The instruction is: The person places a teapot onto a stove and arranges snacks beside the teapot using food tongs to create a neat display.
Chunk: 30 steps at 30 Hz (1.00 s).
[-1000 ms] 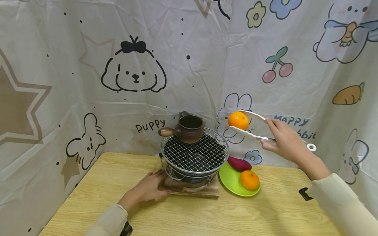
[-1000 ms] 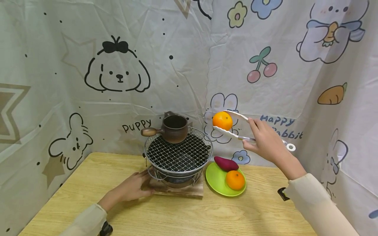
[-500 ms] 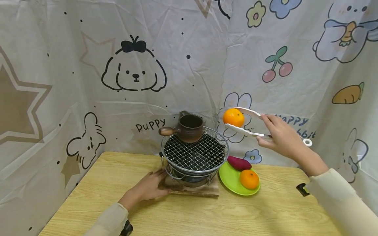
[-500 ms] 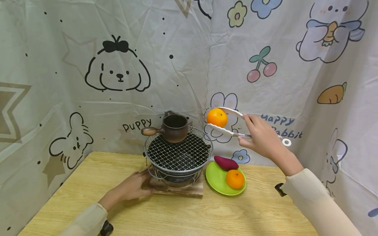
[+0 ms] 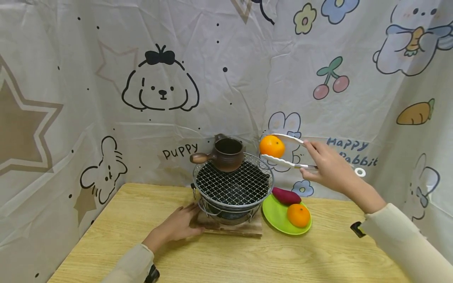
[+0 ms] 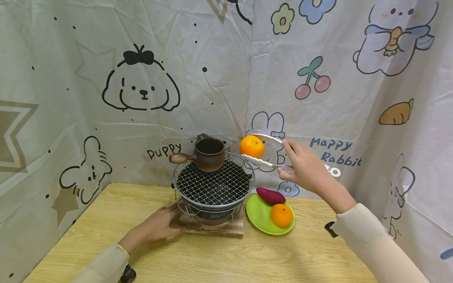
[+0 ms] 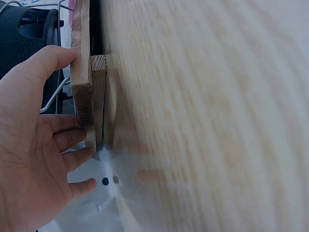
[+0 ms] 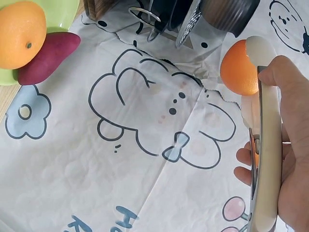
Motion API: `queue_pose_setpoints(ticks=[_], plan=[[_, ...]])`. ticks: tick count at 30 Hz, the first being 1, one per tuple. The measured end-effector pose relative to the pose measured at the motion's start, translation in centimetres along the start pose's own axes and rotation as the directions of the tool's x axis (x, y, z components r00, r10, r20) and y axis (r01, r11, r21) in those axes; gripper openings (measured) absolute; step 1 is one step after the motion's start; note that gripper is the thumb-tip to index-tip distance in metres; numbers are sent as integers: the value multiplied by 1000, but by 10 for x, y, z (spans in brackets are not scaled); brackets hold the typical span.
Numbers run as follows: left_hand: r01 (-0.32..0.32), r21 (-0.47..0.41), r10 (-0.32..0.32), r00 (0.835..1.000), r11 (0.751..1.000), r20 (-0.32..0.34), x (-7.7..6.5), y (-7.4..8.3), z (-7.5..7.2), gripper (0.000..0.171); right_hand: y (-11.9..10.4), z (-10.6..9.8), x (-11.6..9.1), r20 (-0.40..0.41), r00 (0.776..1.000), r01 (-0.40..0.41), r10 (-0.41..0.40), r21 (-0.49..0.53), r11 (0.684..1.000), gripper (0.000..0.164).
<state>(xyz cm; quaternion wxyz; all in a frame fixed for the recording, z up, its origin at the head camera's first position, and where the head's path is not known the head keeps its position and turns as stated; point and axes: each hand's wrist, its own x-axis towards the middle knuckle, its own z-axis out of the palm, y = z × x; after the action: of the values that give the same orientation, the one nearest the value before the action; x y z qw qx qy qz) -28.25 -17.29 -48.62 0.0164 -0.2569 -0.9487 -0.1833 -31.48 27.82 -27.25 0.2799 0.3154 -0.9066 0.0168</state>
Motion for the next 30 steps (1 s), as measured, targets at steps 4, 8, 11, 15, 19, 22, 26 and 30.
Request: queue_pose_setpoints(ticks=[4,8,11,15,19,22,26,30], plan=[[-1,-2,1,1000,1000,0,0,-1,2,86,-3,3,0,16,1000,3,-2,-2,1000,83],[-5,-8,5,1000,1000,-4,0,-1,2,86,-4,6,-1,27,1000,-1,1,0,1000,82],[-4,-12,4,1000,1000,-5,0,-1,2,85,-4,9,-2,25,1000,10,-10,-2,1000,80],[-1,-12,1,1000,1000,-4,0,-2,2,86,-5,13,-3,12,999,30,-30,-5,1000,79],[6,-10,-6,1000,1000,2,0,-2,2,86,-6,17,-4,4,999,48,-48,-8,999,79],[11,-10,-11,1000,1000,6,0,-2,3,87,-6,21,-4,2,998,62,-62,-6,998,79],[13,-12,-13,1000,1000,4,0,-2,3,87,-6,23,-5,-4,997,78,-78,-2,997,80],[9,-14,-9,1000,1000,-2,0,-3,4,86,-6,25,-4,-4,996,93,-93,-1,996,81]])
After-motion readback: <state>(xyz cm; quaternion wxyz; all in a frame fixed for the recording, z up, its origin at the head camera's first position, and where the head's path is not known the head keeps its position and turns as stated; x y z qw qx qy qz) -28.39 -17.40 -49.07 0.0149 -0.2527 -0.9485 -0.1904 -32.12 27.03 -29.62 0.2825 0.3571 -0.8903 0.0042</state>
